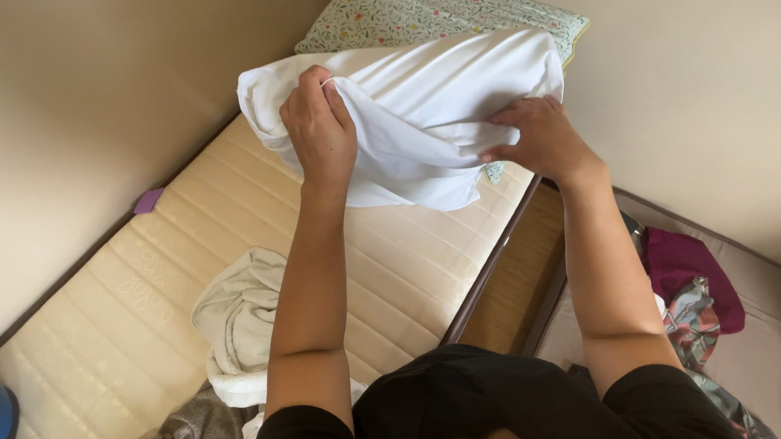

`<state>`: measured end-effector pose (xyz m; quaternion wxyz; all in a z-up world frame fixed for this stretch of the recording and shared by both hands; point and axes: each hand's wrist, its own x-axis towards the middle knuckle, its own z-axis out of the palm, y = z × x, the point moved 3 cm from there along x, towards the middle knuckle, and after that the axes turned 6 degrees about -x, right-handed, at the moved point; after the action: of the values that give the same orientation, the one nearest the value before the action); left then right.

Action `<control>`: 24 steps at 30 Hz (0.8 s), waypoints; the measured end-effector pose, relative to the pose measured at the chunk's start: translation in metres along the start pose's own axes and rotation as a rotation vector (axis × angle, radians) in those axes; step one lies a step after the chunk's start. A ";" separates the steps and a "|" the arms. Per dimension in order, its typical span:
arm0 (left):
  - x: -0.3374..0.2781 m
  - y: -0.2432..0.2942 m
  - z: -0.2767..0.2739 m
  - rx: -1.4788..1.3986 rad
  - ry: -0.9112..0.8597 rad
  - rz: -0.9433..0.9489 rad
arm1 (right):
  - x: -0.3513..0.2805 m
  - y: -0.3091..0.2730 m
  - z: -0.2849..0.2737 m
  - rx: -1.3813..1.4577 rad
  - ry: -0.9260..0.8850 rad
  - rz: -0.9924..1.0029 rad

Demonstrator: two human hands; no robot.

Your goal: The person puts a white pillow into a white pillowcase by hand, tucking the corners and smoothing the fabric. They then place a patterned pillowcase on top of the finished pillow.

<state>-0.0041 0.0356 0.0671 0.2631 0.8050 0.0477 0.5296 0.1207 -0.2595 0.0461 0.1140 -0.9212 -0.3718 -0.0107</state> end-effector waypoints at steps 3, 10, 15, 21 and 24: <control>-0.004 0.006 0.002 0.044 -0.037 0.068 | 0.001 0.012 0.007 0.082 0.228 -0.096; -0.003 -0.002 0.010 0.248 -0.103 0.117 | -0.002 0.041 -0.013 0.250 0.368 0.316; -0.001 0.007 0.012 0.236 -0.030 0.151 | 0.007 0.030 -0.025 0.183 0.704 0.001; -0.004 0.040 0.016 0.244 0.006 0.138 | 0.023 0.025 -0.029 0.095 0.767 -0.036; -0.004 0.048 0.027 0.238 0.005 0.135 | 0.020 0.022 -0.031 -0.013 0.834 -0.063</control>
<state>0.0082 -0.0165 0.0783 0.1292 0.8307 0.0565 0.5386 0.1517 -0.2679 0.0735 0.2483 -0.8268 -0.3220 -0.3885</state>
